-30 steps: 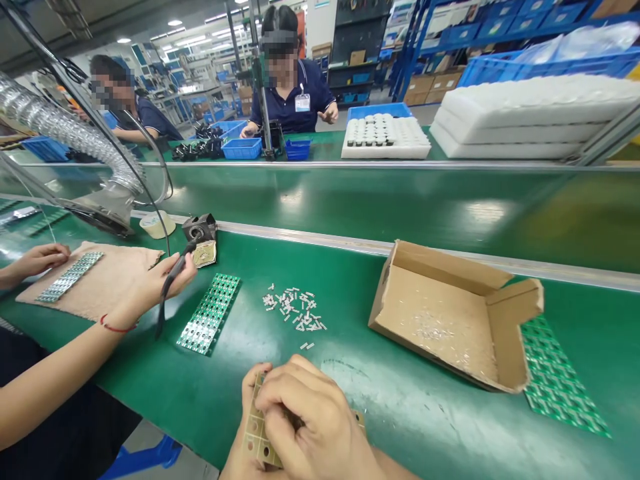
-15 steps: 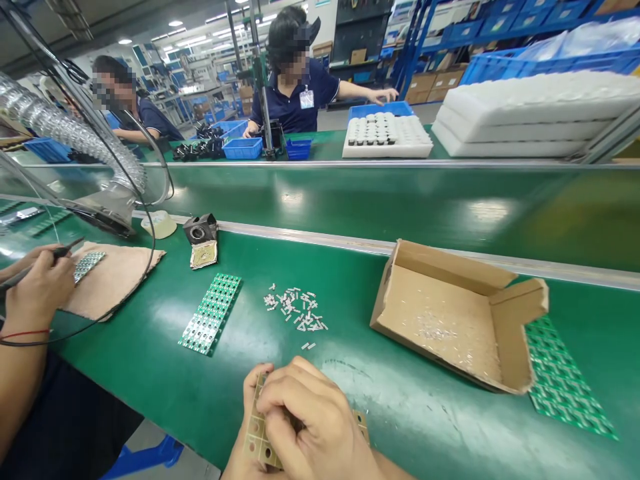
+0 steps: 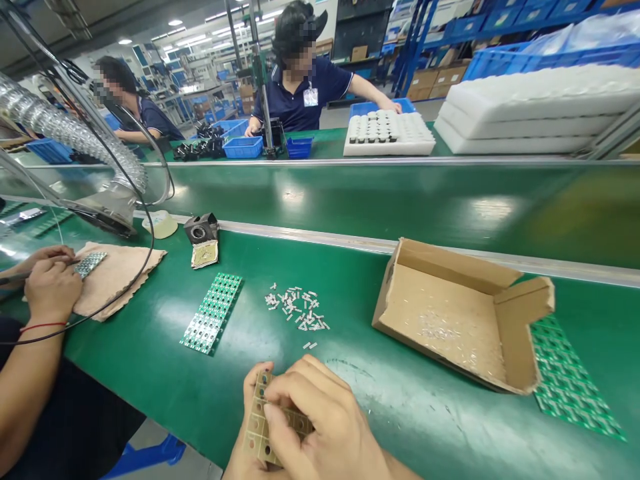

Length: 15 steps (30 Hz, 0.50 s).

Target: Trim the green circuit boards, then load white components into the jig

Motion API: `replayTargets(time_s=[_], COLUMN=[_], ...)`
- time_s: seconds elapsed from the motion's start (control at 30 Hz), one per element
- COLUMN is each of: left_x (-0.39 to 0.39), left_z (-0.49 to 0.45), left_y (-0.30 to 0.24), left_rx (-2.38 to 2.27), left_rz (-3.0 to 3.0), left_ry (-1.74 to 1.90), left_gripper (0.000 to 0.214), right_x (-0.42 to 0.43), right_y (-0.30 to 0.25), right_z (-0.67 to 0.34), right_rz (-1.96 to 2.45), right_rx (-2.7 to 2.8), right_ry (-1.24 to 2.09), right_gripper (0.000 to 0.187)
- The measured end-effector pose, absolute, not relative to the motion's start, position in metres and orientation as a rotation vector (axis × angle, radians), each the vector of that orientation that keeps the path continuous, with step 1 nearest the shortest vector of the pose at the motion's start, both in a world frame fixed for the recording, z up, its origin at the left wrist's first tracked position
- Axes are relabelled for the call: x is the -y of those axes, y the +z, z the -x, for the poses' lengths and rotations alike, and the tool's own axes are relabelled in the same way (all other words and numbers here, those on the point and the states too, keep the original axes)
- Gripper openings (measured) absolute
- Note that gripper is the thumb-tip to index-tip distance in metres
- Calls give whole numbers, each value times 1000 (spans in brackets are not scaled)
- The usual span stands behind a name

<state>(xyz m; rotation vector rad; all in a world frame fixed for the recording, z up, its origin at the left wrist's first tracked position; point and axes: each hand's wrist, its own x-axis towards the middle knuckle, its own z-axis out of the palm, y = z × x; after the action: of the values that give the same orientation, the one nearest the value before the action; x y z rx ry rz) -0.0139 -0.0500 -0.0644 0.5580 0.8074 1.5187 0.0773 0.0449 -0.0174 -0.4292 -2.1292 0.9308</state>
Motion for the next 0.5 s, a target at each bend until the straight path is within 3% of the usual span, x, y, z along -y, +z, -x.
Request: replayTargets(time_s=[0.5], left_x=[50], left_z=[15], left_y=[-74], left_rx=[-705], left_rz=[-501], left_ry=[1540], left_gripper=[91], right_x=[-44], right_y=[-17], right_z=[-75], right_rz=[430], right_rx=[2175], right_ry=[954], right_gripper=[25])
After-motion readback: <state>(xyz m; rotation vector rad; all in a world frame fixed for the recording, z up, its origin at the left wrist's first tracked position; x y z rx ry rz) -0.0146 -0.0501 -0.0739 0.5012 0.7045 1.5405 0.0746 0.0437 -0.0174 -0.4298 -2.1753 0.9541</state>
